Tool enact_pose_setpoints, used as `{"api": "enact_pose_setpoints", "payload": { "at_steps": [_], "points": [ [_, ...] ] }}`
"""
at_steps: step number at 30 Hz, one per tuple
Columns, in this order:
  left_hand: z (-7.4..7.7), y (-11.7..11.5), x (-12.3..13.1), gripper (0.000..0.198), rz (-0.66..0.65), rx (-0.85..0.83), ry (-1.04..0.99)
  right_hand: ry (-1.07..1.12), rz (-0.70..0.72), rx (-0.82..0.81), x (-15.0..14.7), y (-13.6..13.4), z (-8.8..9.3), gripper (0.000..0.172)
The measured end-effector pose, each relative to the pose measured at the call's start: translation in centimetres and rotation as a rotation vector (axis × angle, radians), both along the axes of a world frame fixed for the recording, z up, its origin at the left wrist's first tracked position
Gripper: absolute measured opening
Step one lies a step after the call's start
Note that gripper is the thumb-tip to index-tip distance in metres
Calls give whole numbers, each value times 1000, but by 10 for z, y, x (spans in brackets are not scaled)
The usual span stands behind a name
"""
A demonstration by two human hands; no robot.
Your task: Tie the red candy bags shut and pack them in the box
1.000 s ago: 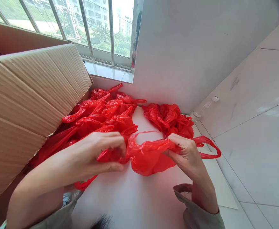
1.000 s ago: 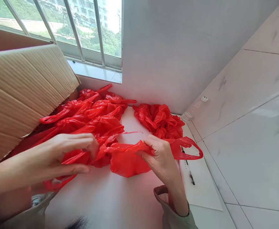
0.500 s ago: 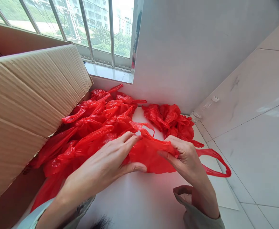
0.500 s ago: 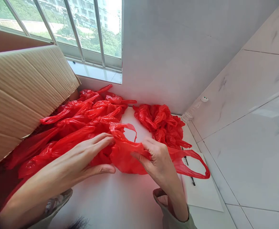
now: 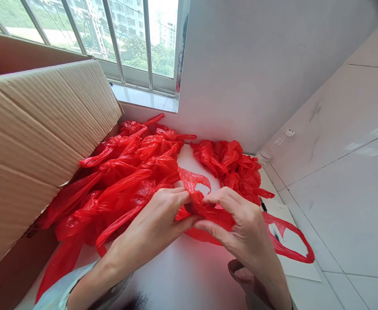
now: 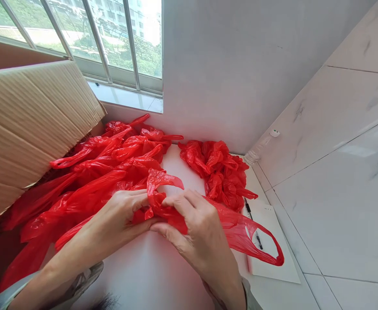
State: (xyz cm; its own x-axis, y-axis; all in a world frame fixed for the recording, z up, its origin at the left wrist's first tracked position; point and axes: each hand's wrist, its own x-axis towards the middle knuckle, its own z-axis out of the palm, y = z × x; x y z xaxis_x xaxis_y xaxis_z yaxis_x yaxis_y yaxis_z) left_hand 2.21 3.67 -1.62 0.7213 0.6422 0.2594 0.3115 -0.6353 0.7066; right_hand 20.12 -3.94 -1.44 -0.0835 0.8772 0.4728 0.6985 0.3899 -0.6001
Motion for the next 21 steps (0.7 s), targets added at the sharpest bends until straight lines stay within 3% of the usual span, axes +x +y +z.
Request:
{"api": "enact_pose_setpoints", "payload": {
  "at_steps": [2,5,9,12,18,21],
  "points": [
    [0,0,0,18,13,12,21,0,-11,33,-4,2,-1,4],
    [1,3,-2,26,37,36,7,104,-90,62,-2,2,1,10],
    [5,7,-6,32,57,35,3,337,-180,-71,9,-2,7,19],
    [5,7,-6,31,67,51,14,434,-151,-161,13,-2,7,24],
    [2,1,-3,28,-7,57,62,291,18,-228,7,-4,11,48],
    [2,1,-5,24,-43,16,45,272,28,-197,6,-9,19,46]
  ]
}}
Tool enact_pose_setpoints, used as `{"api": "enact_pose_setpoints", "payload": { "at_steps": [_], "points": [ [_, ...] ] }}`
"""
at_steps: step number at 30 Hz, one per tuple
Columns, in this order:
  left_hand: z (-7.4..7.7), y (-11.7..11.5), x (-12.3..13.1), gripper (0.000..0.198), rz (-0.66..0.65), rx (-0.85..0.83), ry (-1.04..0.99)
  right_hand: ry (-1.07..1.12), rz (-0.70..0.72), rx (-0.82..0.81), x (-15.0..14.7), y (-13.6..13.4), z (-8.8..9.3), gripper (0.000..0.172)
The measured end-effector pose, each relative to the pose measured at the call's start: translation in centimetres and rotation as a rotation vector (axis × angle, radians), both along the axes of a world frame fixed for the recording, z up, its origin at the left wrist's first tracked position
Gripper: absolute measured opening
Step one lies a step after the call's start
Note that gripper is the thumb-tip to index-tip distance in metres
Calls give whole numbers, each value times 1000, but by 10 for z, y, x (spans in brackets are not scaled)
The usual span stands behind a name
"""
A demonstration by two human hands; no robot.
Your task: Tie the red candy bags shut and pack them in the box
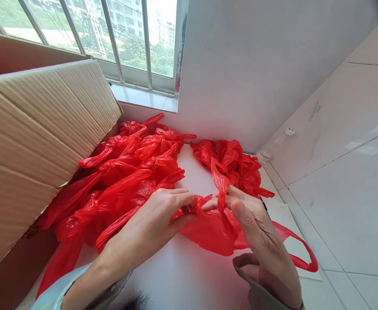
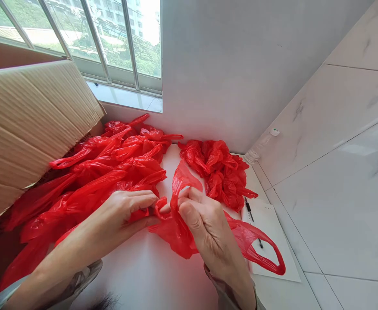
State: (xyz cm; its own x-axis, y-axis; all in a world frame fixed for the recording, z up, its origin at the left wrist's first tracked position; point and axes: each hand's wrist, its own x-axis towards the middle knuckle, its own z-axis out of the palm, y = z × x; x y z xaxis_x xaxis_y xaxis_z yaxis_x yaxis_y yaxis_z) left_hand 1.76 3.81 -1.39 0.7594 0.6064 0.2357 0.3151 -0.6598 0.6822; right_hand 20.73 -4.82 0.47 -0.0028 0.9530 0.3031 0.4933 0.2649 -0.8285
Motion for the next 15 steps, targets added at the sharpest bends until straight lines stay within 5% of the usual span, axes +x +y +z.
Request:
{"api": "enact_pose_setpoints", "payload": {
  "at_steps": [10,15],
  "points": [
    [5,-3,-2,23,-8,-22,11,-108,131,95,9,11,-15,19],
    [8,-6,-1,21,-28,-32,41,-38,88,46,-1,16,-18,17]
  ]
}}
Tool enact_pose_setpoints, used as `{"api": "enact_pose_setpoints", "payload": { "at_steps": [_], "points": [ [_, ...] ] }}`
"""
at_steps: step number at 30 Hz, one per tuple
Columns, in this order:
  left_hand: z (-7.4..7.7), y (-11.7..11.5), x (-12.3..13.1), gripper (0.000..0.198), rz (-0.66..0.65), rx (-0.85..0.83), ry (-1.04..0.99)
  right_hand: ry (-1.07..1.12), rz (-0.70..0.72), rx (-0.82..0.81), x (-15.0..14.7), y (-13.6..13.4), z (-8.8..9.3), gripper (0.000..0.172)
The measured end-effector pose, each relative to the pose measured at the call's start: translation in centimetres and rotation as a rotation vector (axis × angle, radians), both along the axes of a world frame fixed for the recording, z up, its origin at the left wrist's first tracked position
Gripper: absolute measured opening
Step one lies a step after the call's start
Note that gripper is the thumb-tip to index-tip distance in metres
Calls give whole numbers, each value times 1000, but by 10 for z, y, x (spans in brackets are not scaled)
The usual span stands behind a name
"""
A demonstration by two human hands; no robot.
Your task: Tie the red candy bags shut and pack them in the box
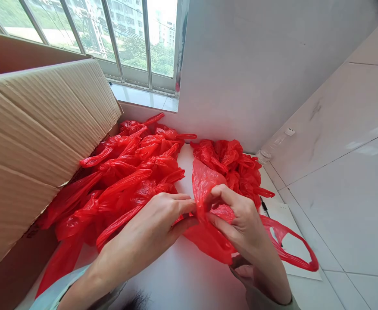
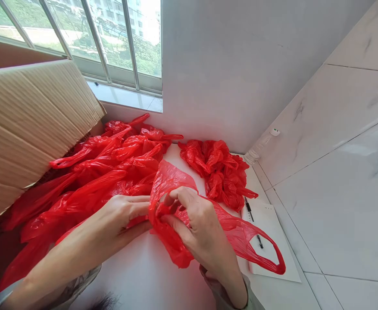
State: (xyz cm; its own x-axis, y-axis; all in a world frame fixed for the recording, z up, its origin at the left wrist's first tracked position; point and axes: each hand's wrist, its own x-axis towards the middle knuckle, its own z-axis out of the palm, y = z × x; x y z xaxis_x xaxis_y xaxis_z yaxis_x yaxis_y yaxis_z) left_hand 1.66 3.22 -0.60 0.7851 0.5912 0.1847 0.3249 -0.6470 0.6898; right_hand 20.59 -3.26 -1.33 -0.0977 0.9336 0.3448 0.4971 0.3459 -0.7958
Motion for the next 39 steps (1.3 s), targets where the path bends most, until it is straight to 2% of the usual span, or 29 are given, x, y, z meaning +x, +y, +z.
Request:
{"api": "enact_pose_setpoints", "payload": {
  "at_steps": [4,7,13,15,18,22,25,27,30,32,34,37,39],
  "points": [
    [-2,2,-3,23,19,25,106,-18,-112,60,3,-1,0,20],
    [-3,5,-5,29,30,49,105,-64,-213,139,8,-3,2,24],
    [-1,8,-10,28,36,49,101,-117,-281,232,20,-4,3,20],
    [0,8,-12,29,43,57,96,-147,-250,201,24,-4,2,19],
    [4,6,-11,28,51,43,110,-180,-166,102,24,-3,1,32],
    [6,2,-11,21,98,18,138,-90,-158,107,12,-1,0,13],
    [5,1,-11,12,133,42,100,-3,-157,150,6,-2,2,13],
    [4,2,-10,10,122,49,69,71,-125,117,7,-4,4,10],
    [3,4,-8,19,89,42,38,120,-33,13,11,-6,4,16],
    [3,4,-6,20,84,45,18,44,13,9,12,-7,3,30],
    [2,4,-7,21,85,50,12,-25,-3,53,11,-7,1,36],
    [-1,6,-11,20,100,13,19,5,-93,123,8,-7,1,19],
    [-5,11,-11,37,93,-16,1,60,-134,144,7,-7,2,18]
  ]
}}
